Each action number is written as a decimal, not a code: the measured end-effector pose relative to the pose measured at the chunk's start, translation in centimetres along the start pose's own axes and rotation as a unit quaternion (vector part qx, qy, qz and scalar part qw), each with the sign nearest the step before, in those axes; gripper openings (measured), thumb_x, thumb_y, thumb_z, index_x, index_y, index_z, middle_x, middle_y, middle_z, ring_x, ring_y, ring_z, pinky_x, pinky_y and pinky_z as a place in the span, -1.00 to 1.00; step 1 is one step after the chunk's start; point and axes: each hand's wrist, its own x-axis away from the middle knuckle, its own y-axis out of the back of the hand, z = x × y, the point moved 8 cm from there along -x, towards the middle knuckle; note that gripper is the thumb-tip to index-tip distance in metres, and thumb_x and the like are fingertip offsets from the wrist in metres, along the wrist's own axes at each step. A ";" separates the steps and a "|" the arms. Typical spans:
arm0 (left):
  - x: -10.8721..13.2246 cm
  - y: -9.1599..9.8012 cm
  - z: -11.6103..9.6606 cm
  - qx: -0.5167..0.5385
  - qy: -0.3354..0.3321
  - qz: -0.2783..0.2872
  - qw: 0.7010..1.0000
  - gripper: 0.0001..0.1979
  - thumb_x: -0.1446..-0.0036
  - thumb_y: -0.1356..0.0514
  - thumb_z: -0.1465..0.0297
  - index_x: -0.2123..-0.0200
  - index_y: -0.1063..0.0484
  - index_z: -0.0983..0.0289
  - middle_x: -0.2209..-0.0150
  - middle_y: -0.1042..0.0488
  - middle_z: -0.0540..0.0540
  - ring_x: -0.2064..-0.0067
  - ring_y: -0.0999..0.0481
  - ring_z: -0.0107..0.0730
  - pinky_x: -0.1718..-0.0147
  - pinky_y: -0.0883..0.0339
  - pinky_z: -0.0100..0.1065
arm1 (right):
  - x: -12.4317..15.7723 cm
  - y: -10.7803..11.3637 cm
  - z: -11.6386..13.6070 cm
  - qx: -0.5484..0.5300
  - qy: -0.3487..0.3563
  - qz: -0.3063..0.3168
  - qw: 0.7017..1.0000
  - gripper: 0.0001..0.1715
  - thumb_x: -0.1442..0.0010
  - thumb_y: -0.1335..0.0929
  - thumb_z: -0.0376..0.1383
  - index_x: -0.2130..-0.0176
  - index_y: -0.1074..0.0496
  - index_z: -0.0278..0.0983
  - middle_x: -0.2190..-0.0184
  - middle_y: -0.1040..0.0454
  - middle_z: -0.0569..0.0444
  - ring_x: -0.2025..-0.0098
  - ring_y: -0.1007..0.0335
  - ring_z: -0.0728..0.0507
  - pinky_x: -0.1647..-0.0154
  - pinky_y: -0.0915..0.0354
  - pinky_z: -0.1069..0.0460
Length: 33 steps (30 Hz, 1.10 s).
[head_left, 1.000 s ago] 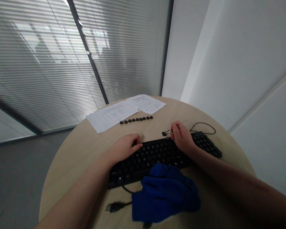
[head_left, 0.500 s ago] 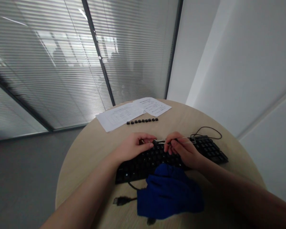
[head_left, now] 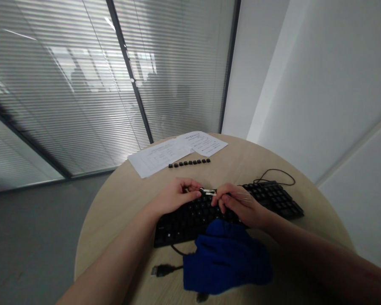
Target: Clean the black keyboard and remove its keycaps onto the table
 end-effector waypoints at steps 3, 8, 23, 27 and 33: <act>0.0 0.1 0.2 -0.008 0.000 -0.001 1.000 -0.70 -0.11 -0.27 0.23 0.18 -0.56 0.32 0.34 -0.57 0.09 0.34 -0.47 -0.37 0.32 -0.32 -0.34 | -0.1 -0.1 -0.2 -0.005 -0.009 0.016 1.000 -0.69 -0.43 -0.18 -0.21 0.17 -0.45 -0.25 0.43 -0.46 0.09 0.44 -0.36 -0.01 0.35 -0.30 0.05; -0.1 0.2 0.2 -0.018 0.001 -0.005 1.000 -0.71 -0.10 -0.27 0.23 0.20 -0.56 0.32 0.36 -0.56 0.08 0.34 -0.46 -0.37 0.34 -0.31 -0.35 | -0.1 -0.4 -0.6 -0.034 -0.042 0.046 0.997 -0.73 -0.40 -0.21 -0.25 0.15 -0.47 -0.26 0.52 -0.40 0.16 0.46 -0.36 0.00 0.35 -0.30 0.08; -0.2 0.4 0.9 -0.007 -0.001 -0.009 1.000 -0.73 -0.08 -0.28 0.25 0.21 -0.54 0.31 0.35 -0.54 0.07 0.33 -0.45 -0.38 0.31 -0.31 -0.33 | -0.2 -0.4 1.2 0.054 0.003 0.034 0.998 -0.72 -0.38 -0.20 -0.29 0.15 -0.48 -0.25 0.45 -0.46 0.12 0.44 -0.39 -0.01 0.36 -0.30 0.10; -0.4 1.8 1.8 -0.002 0.020 -0.064 0.998 -0.70 -0.05 -0.28 0.24 0.19 -0.53 0.30 0.34 -0.55 0.07 0.36 -0.44 -0.39 0.32 -0.32 -0.32 | 0.1 -0.4 2.2 0.125 0.068 0.040 0.989 -0.66 -0.41 -0.15 -0.24 0.14 -0.45 -0.25 0.41 -0.49 0.08 0.42 -0.40 -0.03 0.32 -0.30 0.07; -0.3 2.3 2.1 0.008 0.031 -0.077 0.997 -0.65 -0.07 -0.27 0.24 0.11 -0.52 0.30 0.33 -0.55 0.06 0.41 -0.41 -0.44 0.35 -0.30 -0.33 | -0.3 1.3 2.7 0.334 0.105 -0.045 0.936 -0.62 -0.39 -0.15 -0.24 -0.01 -0.45 -0.24 0.11 -0.51 -0.11 0.07 -0.41 -0.23 0.02 -0.29 -0.15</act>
